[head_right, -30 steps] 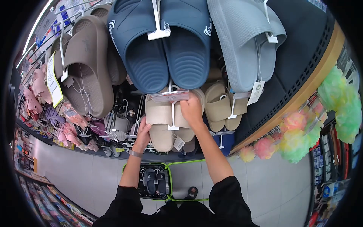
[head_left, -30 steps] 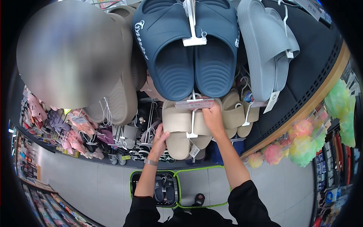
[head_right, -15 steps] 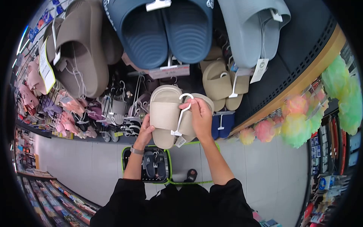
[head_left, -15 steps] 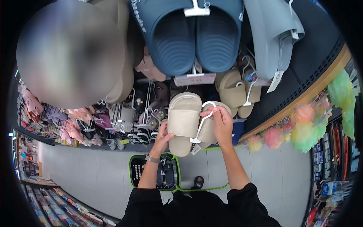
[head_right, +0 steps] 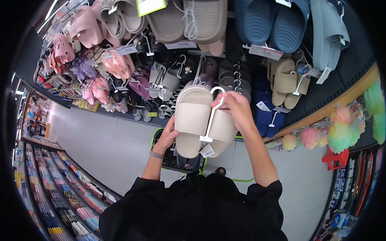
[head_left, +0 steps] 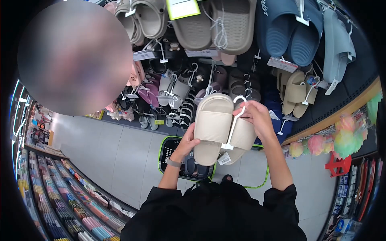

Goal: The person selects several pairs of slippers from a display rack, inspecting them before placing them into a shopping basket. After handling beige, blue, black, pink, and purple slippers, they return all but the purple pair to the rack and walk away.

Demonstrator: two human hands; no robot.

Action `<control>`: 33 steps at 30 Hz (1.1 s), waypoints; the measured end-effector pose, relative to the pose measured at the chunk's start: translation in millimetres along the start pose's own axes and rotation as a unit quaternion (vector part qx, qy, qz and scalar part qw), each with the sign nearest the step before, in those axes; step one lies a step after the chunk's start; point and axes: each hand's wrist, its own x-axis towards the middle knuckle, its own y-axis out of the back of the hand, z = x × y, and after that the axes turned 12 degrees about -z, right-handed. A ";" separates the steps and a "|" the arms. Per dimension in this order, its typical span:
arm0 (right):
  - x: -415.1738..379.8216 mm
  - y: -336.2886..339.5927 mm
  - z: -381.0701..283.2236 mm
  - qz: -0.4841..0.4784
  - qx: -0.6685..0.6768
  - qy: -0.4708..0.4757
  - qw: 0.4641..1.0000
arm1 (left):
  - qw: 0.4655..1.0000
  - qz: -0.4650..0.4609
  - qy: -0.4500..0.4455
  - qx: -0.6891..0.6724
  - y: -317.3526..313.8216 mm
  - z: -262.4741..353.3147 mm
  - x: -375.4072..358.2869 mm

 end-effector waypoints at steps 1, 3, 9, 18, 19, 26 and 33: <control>4.6 -10.6 2.4 -0.013 -0.007 -0.019 1.000 | 1.000 -0.012 0.017 -0.007 9.0 6.3 -11.7; 18.1 -29.1 9.5 -0.027 -0.003 -0.032 0.999 | 1.000 -0.009 0.029 0.006 18.4 22.7 -35.3; 46.3 -95.1 14.4 -0.073 0.035 -0.057 0.995 | 0.969 -0.042 0.096 -0.225 80.7 -3.1 -134.9; 48.4 -140.1 16.8 -0.069 -0.027 -0.082 0.994 | 0.983 -0.030 0.088 -0.158 78.4 22.3 -154.2; 47.1 -142.2 13.7 -0.082 -0.029 -0.067 0.994 | 0.986 -0.024 0.091 -0.134 80.4 25.0 -153.7; 4.7 -155.4 -20.5 -0.068 -0.053 0.056 0.995 | 0.995 -0.031 0.080 -0.048 64.2 60.8 -138.1; -21.6 -102.9 -38.9 -0.085 0.093 0.245 0.961 | 0.889 -0.082 -0.051 0.448 -92.0 126.9 -119.8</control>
